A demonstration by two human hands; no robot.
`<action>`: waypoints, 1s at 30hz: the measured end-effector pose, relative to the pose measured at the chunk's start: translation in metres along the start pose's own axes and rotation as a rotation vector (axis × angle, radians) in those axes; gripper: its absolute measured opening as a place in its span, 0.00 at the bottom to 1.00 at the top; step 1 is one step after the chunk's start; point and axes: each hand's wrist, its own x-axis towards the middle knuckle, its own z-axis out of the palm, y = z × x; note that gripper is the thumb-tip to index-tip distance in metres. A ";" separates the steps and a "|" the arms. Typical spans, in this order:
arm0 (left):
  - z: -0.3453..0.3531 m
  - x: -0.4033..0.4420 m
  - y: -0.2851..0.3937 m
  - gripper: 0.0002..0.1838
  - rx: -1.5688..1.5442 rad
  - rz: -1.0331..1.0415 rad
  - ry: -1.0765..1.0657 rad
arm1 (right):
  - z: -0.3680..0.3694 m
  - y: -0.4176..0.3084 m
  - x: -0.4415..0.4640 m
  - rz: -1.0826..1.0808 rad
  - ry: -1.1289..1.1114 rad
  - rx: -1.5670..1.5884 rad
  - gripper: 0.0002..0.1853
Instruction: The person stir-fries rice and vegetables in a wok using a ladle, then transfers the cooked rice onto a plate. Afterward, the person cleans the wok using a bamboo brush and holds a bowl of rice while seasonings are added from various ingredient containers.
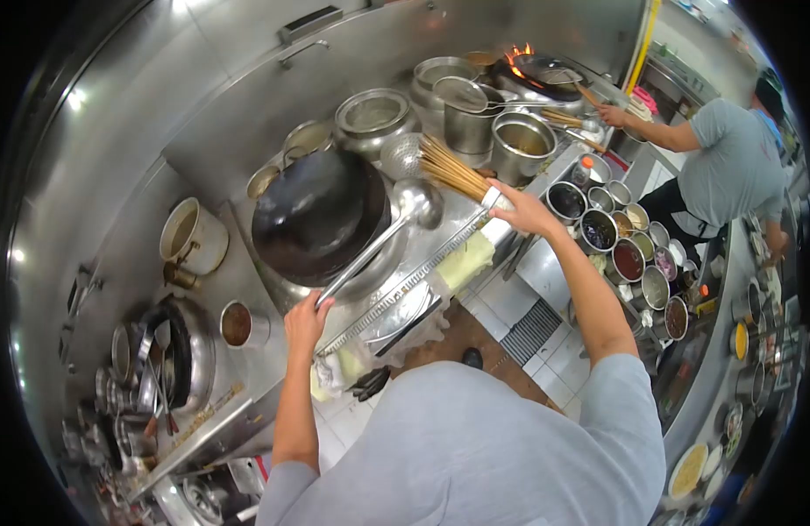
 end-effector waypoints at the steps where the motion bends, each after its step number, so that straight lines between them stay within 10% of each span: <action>1: -0.004 0.002 0.002 0.17 -0.007 -0.011 -0.026 | 0.013 0.003 -0.003 -0.002 -0.018 0.010 0.40; 5: -0.011 0.005 -0.015 0.19 0.035 0.050 0.046 | 0.026 0.038 -0.003 0.067 -0.057 -0.221 0.40; 7: -0.014 0.002 -0.019 0.19 0.017 0.118 0.084 | 0.007 0.013 -0.015 0.187 -0.190 0.609 0.41; 11: -0.003 -0.011 -0.029 0.19 -0.030 0.073 -0.001 | -0.003 0.045 0.013 0.240 -0.424 0.261 0.40; 14: 0.013 -0.008 -0.027 0.19 -0.105 -0.045 -0.020 | -0.003 0.005 -0.013 0.320 -0.249 0.824 0.39; 18: 0.020 -0.005 -0.017 0.20 -0.178 -0.115 -0.049 | 0.011 0.025 -0.008 0.231 -0.356 0.461 0.39; 30: 0.023 0.037 -0.009 0.20 -0.223 -0.213 -0.196 | 0.065 0.015 -0.018 0.324 -0.074 0.804 0.39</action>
